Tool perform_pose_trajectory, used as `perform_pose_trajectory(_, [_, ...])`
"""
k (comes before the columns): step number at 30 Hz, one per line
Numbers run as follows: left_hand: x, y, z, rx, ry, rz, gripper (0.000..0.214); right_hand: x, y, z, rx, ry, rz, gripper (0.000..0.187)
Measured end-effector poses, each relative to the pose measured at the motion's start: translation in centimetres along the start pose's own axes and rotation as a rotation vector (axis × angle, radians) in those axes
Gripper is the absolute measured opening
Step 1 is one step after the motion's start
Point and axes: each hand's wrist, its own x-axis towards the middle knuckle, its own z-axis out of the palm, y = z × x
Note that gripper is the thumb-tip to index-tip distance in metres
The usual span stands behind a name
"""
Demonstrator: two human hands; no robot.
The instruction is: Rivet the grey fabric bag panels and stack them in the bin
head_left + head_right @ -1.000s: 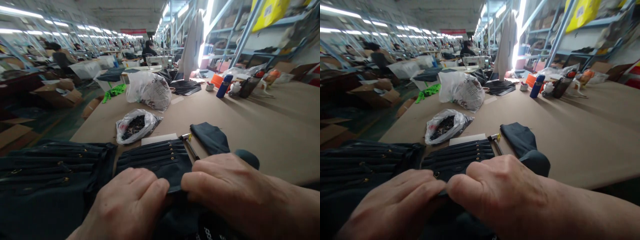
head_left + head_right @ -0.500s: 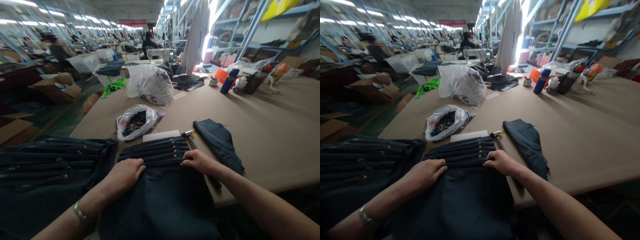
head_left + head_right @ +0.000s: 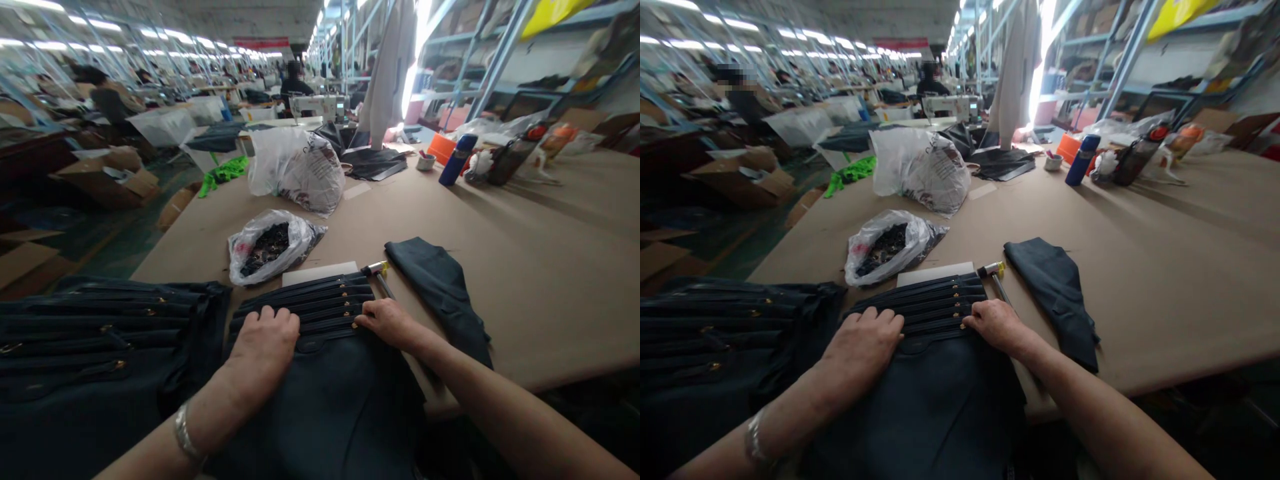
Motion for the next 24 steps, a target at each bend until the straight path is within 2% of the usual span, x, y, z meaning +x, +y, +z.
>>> perform_pose_trajectory(3, [0.1, 3.0, 0.4, -0.107, 0.153, 0.213, 0.032, -0.3, -0.2, 0.0, 0.013, 0.035, -0.007, 0.027])
perform_pose_trajectory(6, [0.3, 5.0, 3.5, -0.150, 0.274, 0.362, 0.043, -1.1, 0.4, -0.8, 0.060, 0.108, -0.055, 0.018])
perform_pose_trajectory(9, [0.7, 5.3, 7.2, -0.085, 0.518, 0.427, 0.048, -2.3, 3.3, -3.1, 0.112, 0.311, -0.063, 0.017])
perform_pose_trajectory(11, [1.2, 4.9, 8.7, -0.060, 0.636, 0.466, 0.050, -3.2, 6.9, -5.2, 0.071, 0.476, 0.042, 0.028])
perform_pose_trajectory(13, [1.7, 4.4, 9.1, -0.049, 0.677, 0.479, 0.050, -4.0, 11.1, -7.1, -0.032, 0.545, 0.247, 0.046])
perform_pose_trajectory(15, [2.4, 4.0, 9.0, -0.047, 0.680, 0.480, 0.049, -4.3, 15.0, -8.3, -0.113, 0.522, 0.462, 0.060])
perform_pose_trajectory(17, [3.1, 3.7, 8.8, -0.055, 0.671, 0.468, 0.048, -4.0, 17.9, -8.7, -0.141, 0.483, 0.582, 0.064])
perform_pose_trajectory(20, [3.9, 3.5, 8.7, -0.078, 0.673, 0.457, 0.047, -3.1, 19.5, -8.4, -0.147, 0.466, 0.598, 0.045])
perform_pose_trajectory(24, [4.2, 3.4, 8.9, -0.067, 0.707, 0.466, 0.050, -2.6, 19.3, -7.2, -0.137, 0.534, 0.578, 0.019])
